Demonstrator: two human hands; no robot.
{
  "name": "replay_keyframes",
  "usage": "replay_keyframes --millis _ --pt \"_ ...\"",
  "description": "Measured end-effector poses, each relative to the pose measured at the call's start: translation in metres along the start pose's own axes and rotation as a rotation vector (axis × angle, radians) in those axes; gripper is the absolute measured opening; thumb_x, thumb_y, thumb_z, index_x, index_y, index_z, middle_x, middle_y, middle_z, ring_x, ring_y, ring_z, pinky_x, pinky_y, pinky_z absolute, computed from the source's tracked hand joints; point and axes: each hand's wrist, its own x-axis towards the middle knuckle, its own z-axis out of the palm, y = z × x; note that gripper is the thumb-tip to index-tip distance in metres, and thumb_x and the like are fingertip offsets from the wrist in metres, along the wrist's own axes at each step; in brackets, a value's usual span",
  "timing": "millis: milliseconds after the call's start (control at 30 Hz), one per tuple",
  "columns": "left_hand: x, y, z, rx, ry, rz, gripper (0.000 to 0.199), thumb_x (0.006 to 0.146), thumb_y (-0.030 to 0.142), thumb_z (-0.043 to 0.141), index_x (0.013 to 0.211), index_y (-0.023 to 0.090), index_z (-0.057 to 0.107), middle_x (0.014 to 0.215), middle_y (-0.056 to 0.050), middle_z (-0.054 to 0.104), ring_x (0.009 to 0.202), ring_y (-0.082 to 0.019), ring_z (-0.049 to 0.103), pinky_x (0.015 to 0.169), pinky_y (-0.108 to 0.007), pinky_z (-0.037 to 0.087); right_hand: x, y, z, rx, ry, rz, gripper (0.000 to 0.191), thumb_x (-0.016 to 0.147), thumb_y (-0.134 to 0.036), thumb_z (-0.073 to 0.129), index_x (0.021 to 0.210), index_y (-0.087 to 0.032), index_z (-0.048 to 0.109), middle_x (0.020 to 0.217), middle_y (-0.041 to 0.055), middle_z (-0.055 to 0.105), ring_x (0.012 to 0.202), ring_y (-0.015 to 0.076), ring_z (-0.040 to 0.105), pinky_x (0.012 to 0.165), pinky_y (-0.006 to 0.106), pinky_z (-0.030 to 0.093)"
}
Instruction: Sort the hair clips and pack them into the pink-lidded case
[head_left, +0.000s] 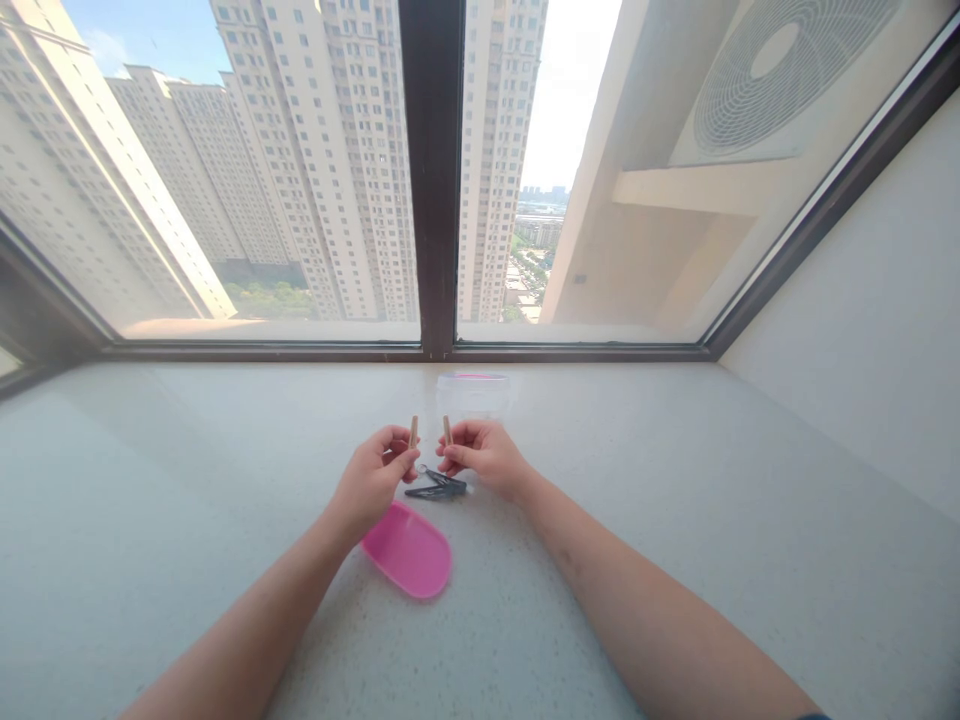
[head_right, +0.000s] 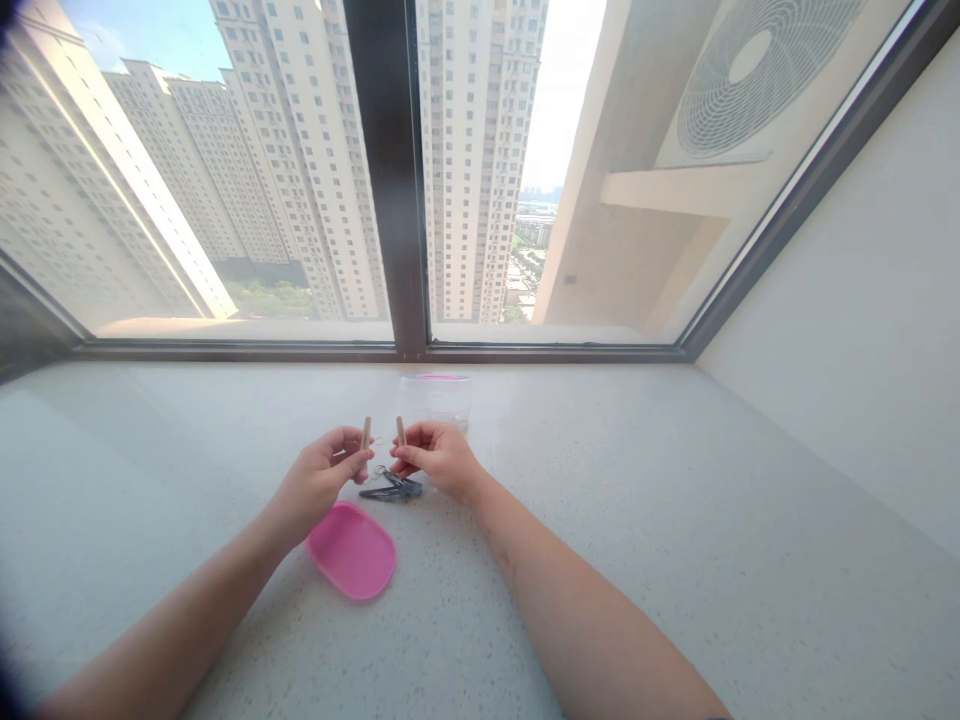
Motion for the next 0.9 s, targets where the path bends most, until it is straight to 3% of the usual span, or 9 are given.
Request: replay_keyframes --millis 400,700,900 --pt "0.001 -0.003 -0.004 -0.031 0.002 0.022 0.018 0.080 0.030 0.057 0.092 0.018 0.054 0.060 0.004 0.055 0.056 -0.013 0.054 0.061 -0.028 0.045 -0.003 -0.004 0.003 0.002 -0.006 -0.018 0.031 0.061 -0.034 0.078 0.080 -0.012 0.065 0.068 0.0029 0.066 0.056 0.0141 0.064 0.054 0.028 0.055" --pt "0.004 -0.009 -0.004 -0.022 0.098 0.056 0.024 0.078 0.032 0.059 0.097 0.017 0.057 0.070 0.001 0.061 0.063 -0.015 0.060 0.063 -0.029 0.049 -0.003 -0.003 0.004 -0.017 -0.002 -0.045 0.027 0.064 -0.032 0.076 0.081 -0.013 0.065 0.067 0.0004 0.063 0.056 0.0122 0.062 0.054 0.026 0.052" --pt "0.004 -0.012 -0.002 0.006 0.114 0.080 0.030 0.077 0.034 0.061 0.101 0.016 0.055 0.079 -0.003 0.065 0.074 -0.019 0.064 0.072 -0.034 0.050 0.000 0.004 0.000 -0.036 0.009 -0.046 0.027 0.063 -0.031 0.076 0.080 -0.014 0.064 0.067 0.0001 0.063 0.059 0.0128 0.062 0.058 0.027 0.052"
